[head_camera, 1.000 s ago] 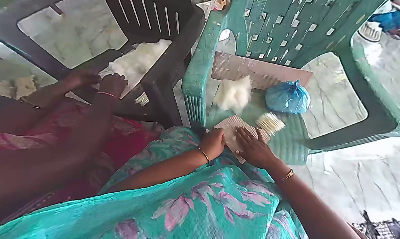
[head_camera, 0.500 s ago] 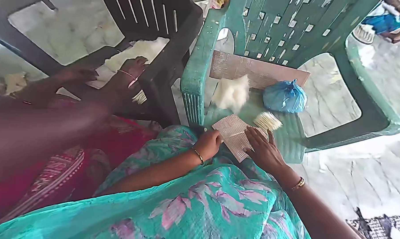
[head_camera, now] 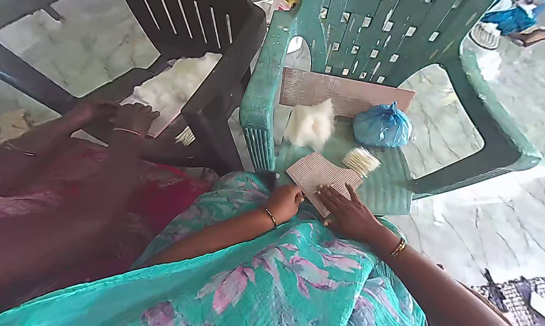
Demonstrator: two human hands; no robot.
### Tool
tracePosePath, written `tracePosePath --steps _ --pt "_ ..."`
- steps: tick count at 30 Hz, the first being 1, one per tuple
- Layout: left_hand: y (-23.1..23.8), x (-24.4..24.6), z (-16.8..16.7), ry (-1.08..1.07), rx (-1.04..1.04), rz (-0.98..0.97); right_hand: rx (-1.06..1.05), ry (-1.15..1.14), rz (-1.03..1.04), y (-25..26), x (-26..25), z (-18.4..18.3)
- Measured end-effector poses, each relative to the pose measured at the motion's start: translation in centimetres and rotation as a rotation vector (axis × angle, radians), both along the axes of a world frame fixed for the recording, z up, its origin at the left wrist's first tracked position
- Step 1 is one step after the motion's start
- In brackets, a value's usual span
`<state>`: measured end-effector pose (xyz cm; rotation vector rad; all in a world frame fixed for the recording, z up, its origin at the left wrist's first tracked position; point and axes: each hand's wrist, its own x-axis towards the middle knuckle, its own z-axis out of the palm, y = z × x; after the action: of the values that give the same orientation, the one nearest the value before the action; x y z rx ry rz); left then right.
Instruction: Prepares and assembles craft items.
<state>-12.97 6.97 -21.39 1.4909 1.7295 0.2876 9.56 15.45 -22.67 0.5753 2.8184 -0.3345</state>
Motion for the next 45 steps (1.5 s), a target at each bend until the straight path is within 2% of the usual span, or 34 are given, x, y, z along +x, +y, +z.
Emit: tracePosePath --steps 3,7,9,12,17,21,25,27,31,33,38,45 --pt "-0.3 0.2 0.0 -0.026 0.012 -0.007 -0.014 0.01 0.003 -0.8 1.9 0.8" --pt "-0.4 -0.3 -0.4 -0.038 0.088 0.096 0.109 0.305 -0.063 0.1 3.2 0.1" --pt "-0.2 -0.8 -0.5 -0.029 0.118 0.149 0.147 0.327 -0.141 1.0 2.1 0.1" --pt "0.1 -1.4 -0.9 -0.021 0.156 0.203 0.11 0.238 -0.23 2.2 -1.1 0.0" --pt "0.4 -1.7 -1.2 0.029 0.154 0.191 0.027 0.067 -0.192 3.0 -6.0 -0.4" --pt "0.1 -1.6 -1.0 0.03 0.132 0.157 -0.008 -0.033 -0.169 1.7 -4.7 -0.5" --pt "-0.4 -0.9 -0.9 0.038 0.099 0.042 -0.033 -0.131 -0.171 -1.1 -1.7 0.9" --pt "-0.5 -0.5 -0.9 0.045 0.099 -0.001 -0.015 -0.031 -0.162 -2.2 -0.3 1.0" --pt "-1.0 -0.2 -0.6 0.053 0.108 -0.041 0.212 0.519 -0.18 -4.0 1.5 -0.6" --pt "-1.4 -0.1 -0.5 0.045 0.132 -0.046 0.32 0.665 -0.242 -4.6 1.5 -0.9" --pt "-2.5 -0.3 -1.0 0.005 0.275 -0.085 0.404 0.709 -0.377 -4.5 0.8 -1.3" --pt "-3.0 -0.2 -1.9 -0.008 0.43 -0.16 0.425 0.729 -0.296 -4.1 0.1 -2.2"
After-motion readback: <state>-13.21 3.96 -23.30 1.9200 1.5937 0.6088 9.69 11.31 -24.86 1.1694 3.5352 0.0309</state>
